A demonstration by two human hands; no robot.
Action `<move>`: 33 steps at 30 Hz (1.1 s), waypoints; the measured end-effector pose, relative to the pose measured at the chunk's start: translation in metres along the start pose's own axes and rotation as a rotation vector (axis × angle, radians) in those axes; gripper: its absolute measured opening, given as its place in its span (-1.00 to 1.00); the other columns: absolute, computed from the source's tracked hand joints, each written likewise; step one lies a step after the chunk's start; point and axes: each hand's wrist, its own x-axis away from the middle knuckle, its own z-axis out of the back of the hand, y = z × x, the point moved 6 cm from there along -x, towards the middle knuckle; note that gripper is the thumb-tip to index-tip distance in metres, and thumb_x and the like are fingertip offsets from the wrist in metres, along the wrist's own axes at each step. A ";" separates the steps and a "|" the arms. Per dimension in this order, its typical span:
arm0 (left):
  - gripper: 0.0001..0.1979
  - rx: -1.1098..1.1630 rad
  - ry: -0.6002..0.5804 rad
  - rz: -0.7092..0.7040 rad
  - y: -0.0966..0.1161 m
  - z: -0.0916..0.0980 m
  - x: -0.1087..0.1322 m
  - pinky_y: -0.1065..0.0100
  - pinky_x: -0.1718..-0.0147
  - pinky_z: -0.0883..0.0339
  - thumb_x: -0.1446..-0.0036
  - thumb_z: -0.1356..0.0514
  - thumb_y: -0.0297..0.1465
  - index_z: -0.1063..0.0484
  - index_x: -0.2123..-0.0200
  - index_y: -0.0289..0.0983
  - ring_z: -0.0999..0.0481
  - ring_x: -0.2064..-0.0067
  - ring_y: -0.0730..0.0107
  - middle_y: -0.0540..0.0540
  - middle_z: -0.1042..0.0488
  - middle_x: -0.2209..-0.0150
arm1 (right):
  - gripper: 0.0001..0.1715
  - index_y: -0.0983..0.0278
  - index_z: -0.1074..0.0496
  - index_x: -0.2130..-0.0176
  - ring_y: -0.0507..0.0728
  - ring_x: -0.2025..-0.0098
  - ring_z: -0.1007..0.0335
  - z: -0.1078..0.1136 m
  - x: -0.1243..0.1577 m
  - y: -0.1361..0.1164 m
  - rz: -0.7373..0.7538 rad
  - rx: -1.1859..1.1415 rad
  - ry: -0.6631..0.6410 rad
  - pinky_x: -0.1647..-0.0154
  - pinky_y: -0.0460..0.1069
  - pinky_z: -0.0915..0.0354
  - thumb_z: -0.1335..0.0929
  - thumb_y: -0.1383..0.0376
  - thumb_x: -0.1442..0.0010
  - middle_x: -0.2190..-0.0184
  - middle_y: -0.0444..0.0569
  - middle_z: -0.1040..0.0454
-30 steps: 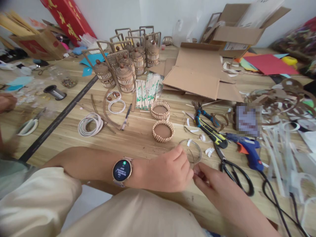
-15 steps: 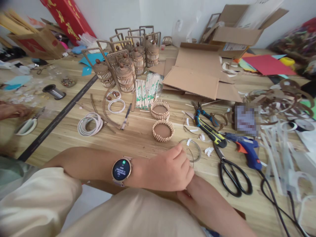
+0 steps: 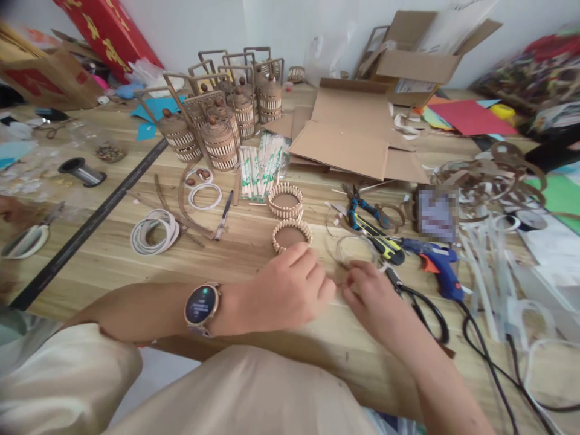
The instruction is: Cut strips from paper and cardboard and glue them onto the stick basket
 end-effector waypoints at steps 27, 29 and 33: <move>-0.87 1.012 -0.290 0.503 -0.070 -0.066 0.045 0.19 0.03 -0.31 -0.27 -0.16 -0.36 -0.49 0.21 -0.25 -0.48 0.09 0.23 -0.10 -0.54 0.18 | -0.82 0.17 -0.31 0.33 0.13 0.40 -0.44 0.021 -0.015 -0.017 -0.217 -0.166 -0.081 0.41 -0.02 -0.24 -0.26 0.14 -0.25 0.42 -0.08 -0.51; -0.83 1.302 -0.359 0.522 -0.067 -0.064 0.052 0.27 0.13 -0.34 -0.27 -0.15 -0.28 -0.45 0.22 -0.25 -0.49 0.18 0.31 -0.05 -0.53 0.24 | -0.76 0.17 -0.31 0.29 0.14 0.38 -0.44 0.029 -0.015 -0.013 -0.232 -0.238 -0.011 0.39 0.00 -0.27 -0.29 0.06 -0.23 0.38 -0.07 -0.50; -0.76 1.667 -0.433 0.563 -0.058 -0.063 0.060 0.31 0.15 -0.34 -0.19 -0.25 -0.20 -0.40 0.26 -0.26 -0.47 0.20 0.35 -0.04 -0.50 0.27 | -0.64 0.17 -0.30 0.25 0.11 0.36 -0.42 0.037 -0.021 -0.015 -0.211 -0.452 0.043 0.35 0.01 -0.34 -0.34 -0.04 -0.20 0.25 -0.05 -0.49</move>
